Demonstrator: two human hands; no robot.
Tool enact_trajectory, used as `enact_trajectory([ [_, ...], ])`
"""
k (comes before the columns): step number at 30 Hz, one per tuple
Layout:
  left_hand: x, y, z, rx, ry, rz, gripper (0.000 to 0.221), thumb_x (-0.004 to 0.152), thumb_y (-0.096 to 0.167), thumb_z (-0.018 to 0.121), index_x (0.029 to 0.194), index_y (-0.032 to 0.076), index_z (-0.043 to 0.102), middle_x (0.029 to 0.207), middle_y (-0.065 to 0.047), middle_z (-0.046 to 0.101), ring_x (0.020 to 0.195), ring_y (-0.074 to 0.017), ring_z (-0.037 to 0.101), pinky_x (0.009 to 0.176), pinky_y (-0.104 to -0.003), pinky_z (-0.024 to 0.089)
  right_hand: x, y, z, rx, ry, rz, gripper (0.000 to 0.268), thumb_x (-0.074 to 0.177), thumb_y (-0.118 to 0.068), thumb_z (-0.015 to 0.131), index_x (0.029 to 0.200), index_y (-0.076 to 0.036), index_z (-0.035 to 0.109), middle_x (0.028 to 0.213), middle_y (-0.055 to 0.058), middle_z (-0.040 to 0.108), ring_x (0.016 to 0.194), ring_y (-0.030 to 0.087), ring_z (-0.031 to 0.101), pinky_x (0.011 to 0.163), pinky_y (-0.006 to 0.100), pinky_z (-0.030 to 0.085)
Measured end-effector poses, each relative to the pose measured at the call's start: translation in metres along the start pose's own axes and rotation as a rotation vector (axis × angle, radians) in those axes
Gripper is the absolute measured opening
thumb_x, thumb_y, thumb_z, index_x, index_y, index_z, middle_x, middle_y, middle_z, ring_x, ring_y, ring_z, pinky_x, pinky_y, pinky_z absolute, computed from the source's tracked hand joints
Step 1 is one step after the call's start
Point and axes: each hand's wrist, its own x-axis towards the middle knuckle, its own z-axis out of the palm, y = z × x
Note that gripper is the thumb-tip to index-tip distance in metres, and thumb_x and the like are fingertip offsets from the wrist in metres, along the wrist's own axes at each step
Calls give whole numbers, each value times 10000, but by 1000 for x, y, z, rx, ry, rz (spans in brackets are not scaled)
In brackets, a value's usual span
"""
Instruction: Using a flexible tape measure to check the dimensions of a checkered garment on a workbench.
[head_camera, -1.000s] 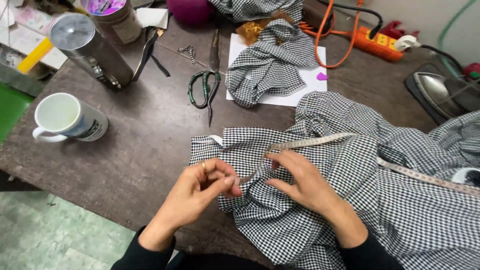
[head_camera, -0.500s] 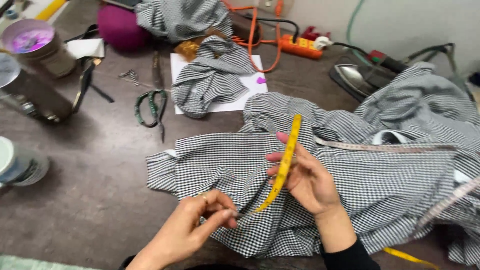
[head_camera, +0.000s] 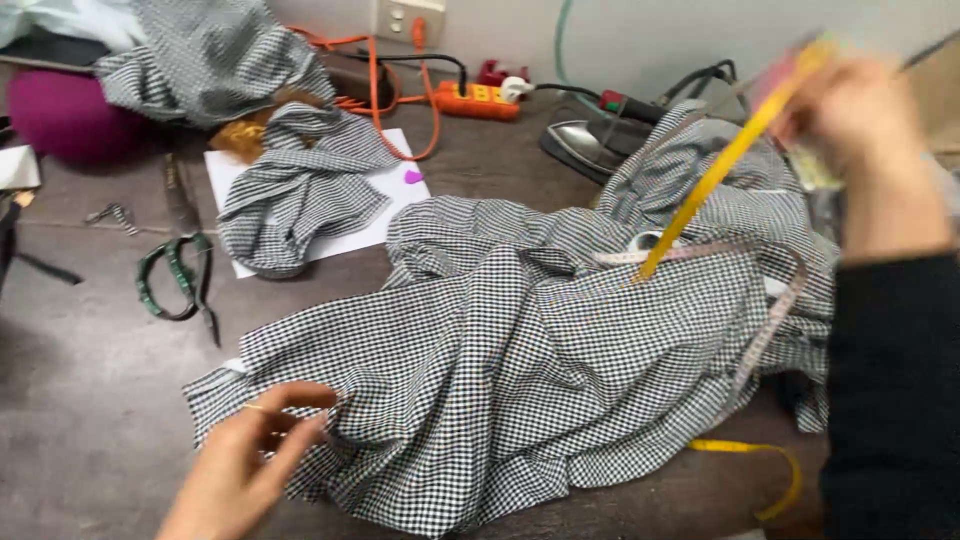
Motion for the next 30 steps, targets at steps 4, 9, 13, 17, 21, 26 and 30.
enact_trajectory([
  [4, 7, -30, -20, 91, 225, -260, 214, 843, 172, 659, 1025, 162, 771, 897, 0, 798, 688, -144, 705, 677, -275, 567, 33, 40, -71, -78, 348, -141, 74, 1128, -184, 541, 1105, -114, 548, 1002, 63, 631, 829, 160, 711, 642, 287, 577],
  [9, 15, -91, -30, 292, 475, -44, 278, 841, 74, 695, 1111, 136, 721, 1089, -2, 721, 910, -136, 672, 804, -300, 564, -57, -28, -12, -514, -122, 351, 312, 870, -100, 668, 1176, -42, 677, 952, 105, 728, 584, 274, 640, 609, 380, 510],
  [13, 33, -131, -32, 244, 521, 139, 305, 898, -37, 677, 1202, -48, 652, 1256, -199, 625, 1159, -279, 590, 882, -403, 526, -128, -8, -3, -802, -147, 521, 424, 914, -450, 624, 757, -70, 724, 559, 117, 706, 539, 234, 695, 649, 349, 504],
  [17, 58, -138, -37, 293, 483, 171, 374, 875, 31, 679, 1246, -15, 652, 1345, -228, 579, 1277, -337, 517, 951, -503, 455, -205, -4, 20, -503, -168, 865, 516, 908, -392, 658, 636, 44, 697, 603, 168, 735, 434, 223, 649, 588, 312, 535],
  [21, 97, -106, -39, 714, 384, 182, 415, 848, 266, 697, 1225, 92, 700, 1238, -140, 696, 1004, -307, 632, 884, -410, 494, -240, 40, 48, -391, -150, 913, 303, 905, -322, 675, 889, -25, 732, 642, 93, 727, 445, 175, 633, 592, 280, 533],
  [26, 129, -87, -22, 672, 173, 318, 508, 753, 296, 719, 1191, 52, 637, 1173, -142, 682, 1107, -312, 627, 995, -405, 455, -238, 83, 28, -88, -156, 841, 220, 944, -115, 618, 898, 74, 721, 673, 207, 702, 440, 259, 595, 409, 299, 468],
  [30, 146, -83, -6, 738, 102, 283, 567, 770, 414, 683, 1223, 81, 608, 1211, -117, 659, 1158, -303, 586, 995, -420, 435, -186, 65, -50, -88, -348, 718, 205, 973, -69, 524, 914, 75, 658, 659, 267, 707, 417, 310, 603, 374, 346, 478],
])
